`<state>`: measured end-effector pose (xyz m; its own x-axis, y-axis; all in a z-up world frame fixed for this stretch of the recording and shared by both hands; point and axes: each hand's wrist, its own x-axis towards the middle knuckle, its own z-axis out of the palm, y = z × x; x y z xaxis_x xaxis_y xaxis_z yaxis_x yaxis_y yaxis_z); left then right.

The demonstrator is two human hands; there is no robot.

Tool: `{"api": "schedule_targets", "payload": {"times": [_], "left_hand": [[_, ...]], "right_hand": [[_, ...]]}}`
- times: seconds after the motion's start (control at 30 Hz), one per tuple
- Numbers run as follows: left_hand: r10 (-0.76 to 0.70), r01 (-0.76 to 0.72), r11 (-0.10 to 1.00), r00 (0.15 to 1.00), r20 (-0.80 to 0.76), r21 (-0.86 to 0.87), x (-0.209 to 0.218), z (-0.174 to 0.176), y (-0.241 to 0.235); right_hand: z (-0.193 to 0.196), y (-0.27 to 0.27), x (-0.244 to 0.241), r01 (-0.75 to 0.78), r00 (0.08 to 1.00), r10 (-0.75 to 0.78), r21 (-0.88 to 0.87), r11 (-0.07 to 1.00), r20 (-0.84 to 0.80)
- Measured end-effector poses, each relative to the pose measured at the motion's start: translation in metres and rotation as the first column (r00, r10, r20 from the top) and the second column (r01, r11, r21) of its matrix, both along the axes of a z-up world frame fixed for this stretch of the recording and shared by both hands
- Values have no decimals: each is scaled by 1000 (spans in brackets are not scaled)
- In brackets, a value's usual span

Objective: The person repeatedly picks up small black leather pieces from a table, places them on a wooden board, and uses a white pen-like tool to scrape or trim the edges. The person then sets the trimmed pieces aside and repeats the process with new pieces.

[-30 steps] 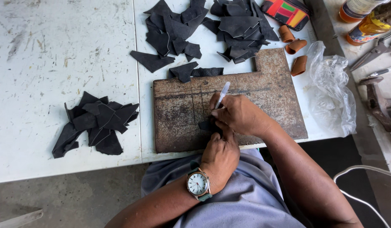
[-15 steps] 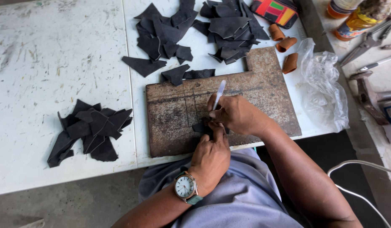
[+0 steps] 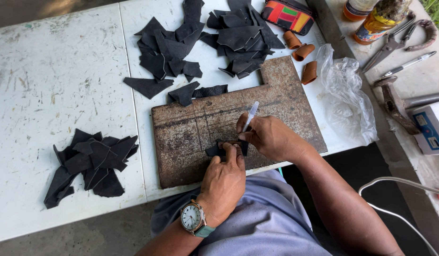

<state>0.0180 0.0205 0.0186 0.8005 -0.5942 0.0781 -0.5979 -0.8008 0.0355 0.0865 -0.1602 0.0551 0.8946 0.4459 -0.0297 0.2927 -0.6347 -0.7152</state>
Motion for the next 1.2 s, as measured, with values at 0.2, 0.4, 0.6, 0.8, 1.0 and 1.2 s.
{"api": "schedule_targets", "payload": {"times": [0.2,0.4,0.6,0.8,1.0,1.2], "left_hand": [[-23,24,1000,999,-30,21,2,13,2],[-55,31,995,964,-260,-97,13,25,15],[-68,-32,914,971,-229,-405,37,27,39],[237,-374,824,910,-342,-425,38,20,45],[193,-369,778,911,-366,-509,44,7,46],[38,-556,499,781,-624,-665,54,-6,61]], "right_hand": [[-3,-3,-1,-25,999,25,16,1000,28],[-5,-5,-9,-29,998,24,95,995,54],[-3,-2,-16,-2,981,-1,13,1000,194],[-18,13,-24,29,988,-24,-31,999,154],[-37,5,-6,180,982,-185,85,980,49],[-56,-54,9,598,800,-381,562,572,-463]]}}
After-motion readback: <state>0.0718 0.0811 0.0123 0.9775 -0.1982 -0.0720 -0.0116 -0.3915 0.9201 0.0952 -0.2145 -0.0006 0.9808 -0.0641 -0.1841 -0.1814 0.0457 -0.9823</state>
